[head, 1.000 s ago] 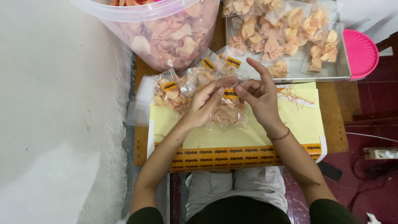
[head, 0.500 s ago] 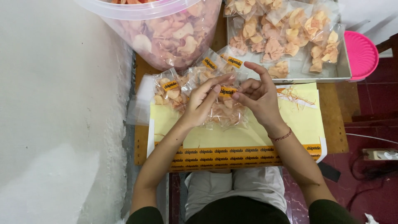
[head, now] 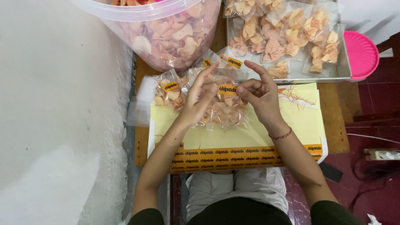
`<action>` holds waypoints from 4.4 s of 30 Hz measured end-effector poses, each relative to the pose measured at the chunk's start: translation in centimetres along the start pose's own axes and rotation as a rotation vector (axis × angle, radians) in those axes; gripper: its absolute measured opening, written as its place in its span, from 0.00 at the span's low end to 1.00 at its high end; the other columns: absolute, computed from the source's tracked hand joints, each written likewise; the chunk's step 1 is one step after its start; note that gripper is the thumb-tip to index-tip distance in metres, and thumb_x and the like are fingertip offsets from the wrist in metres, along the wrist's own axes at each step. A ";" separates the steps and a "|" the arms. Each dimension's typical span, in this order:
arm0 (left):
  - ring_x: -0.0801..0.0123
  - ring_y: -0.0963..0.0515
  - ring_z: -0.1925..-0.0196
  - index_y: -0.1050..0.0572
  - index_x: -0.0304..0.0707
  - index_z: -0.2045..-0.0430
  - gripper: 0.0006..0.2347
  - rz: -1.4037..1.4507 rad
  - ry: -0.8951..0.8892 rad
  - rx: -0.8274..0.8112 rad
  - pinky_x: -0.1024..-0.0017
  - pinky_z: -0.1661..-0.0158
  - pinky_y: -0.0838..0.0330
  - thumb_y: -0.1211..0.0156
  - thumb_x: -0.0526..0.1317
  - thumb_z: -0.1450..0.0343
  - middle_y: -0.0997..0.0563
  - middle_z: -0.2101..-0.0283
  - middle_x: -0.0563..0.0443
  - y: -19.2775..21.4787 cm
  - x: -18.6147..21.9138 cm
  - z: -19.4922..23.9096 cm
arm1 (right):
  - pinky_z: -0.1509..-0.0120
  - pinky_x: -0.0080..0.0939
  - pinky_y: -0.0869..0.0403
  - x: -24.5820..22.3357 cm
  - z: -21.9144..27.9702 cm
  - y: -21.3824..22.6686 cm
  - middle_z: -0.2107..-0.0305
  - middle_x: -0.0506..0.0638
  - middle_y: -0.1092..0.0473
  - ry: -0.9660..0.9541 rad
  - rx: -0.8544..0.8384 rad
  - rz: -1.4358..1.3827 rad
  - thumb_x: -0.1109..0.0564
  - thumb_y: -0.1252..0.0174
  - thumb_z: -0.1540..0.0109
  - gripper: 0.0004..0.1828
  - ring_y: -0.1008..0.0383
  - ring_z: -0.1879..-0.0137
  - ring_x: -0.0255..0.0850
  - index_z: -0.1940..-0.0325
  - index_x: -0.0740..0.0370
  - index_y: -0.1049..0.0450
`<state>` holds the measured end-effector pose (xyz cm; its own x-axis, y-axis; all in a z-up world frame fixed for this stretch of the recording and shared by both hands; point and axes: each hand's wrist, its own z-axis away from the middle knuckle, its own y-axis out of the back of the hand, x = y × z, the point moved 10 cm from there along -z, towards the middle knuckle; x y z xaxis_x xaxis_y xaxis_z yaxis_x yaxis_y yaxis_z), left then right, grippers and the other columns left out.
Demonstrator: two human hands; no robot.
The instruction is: The person packs dried chips into small clear plastic bags and seals them. They then apply a yellow label to each bag and arrange the finished packages on a tray.
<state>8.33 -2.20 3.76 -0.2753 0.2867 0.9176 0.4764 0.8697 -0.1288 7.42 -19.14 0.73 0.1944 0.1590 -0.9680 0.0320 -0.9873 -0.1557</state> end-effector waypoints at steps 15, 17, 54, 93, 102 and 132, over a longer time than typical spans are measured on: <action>0.76 0.19 0.75 0.30 0.36 0.41 0.19 -0.085 -0.054 0.189 0.88 0.72 0.31 0.36 0.31 0.27 0.15 0.59 0.34 2.7 -1.1 -0.5 | 0.57 0.35 0.21 -0.3 -0.5 -0.7 0.60 0.60 0.24 0.065 -0.010 0.018 0.69 0.35 0.39 0.39 0.19 0.55 0.47 0.26 0.62 0.43; 0.72 0.17 0.68 0.32 0.35 0.40 0.19 -0.028 -0.007 0.189 0.83 0.68 0.26 0.37 0.32 0.27 0.15 0.57 0.35 3.0 -3.5 -0.1 | 0.55 0.35 0.21 -0.1 -0.5 -1.2 0.61 0.58 0.24 0.049 -0.011 0.017 0.70 0.35 0.39 0.39 0.19 0.55 0.45 0.27 0.62 0.43; 0.60 0.22 0.60 0.19 0.41 0.59 0.09 -1.029 -0.579 0.587 0.66 0.57 0.35 0.43 0.31 0.30 0.19 0.55 0.53 5.0 3.6 1.3 | 0.53 0.33 0.16 1.3 -3.8 10.6 0.60 0.46 0.32 0.104 0.381 0.227 0.63 0.24 0.43 0.29 0.22 0.61 0.33 0.39 0.63 0.27; 0.74 0.23 0.52 0.34 0.45 0.61 0.04 0.447 -0.057 0.914 0.72 0.46 0.28 0.56 0.40 0.19 0.22 0.54 0.58 19.2 -6.8 21.5 | 0.53 0.47 0.26 -3.3 8.4 -17.6 0.57 0.63 0.24 0.346 -0.792 0.474 0.68 0.47 0.34 0.13 0.25 0.59 0.50 0.47 0.66 0.23; 0.67 0.20 0.54 0.30 0.45 0.61 0.06 0.340 -0.070 0.891 0.65 0.50 0.22 0.58 0.37 0.20 0.21 0.57 0.50 21.1 -10.3 21.1 | 0.44 0.47 0.27 1.9 12.3 -22.3 0.57 0.61 0.23 0.489 -0.838 0.797 0.64 0.41 0.34 0.08 0.24 0.52 0.49 0.53 0.66 0.19; 0.83 0.28 0.71 0.27 0.41 0.62 0.03 0.152 -0.093 0.961 0.86 0.72 0.31 0.49 0.36 0.23 0.31 0.70 0.62 20.8 -9.4 19.9 | 0.54 0.52 0.26 9.3 9.8 -21.7 0.66 0.48 0.31 0.484 -0.545 0.975 0.49 0.50 0.27 0.08 0.24 0.54 0.50 0.53 0.55 0.33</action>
<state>4.20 21.14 -15.04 -0.3516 0.4172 0.8380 -0.3599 0.7662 -0.5324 -1.09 3.76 -6.84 0.7088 -0.5506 -0.4410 0.0529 -0.5818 0.8116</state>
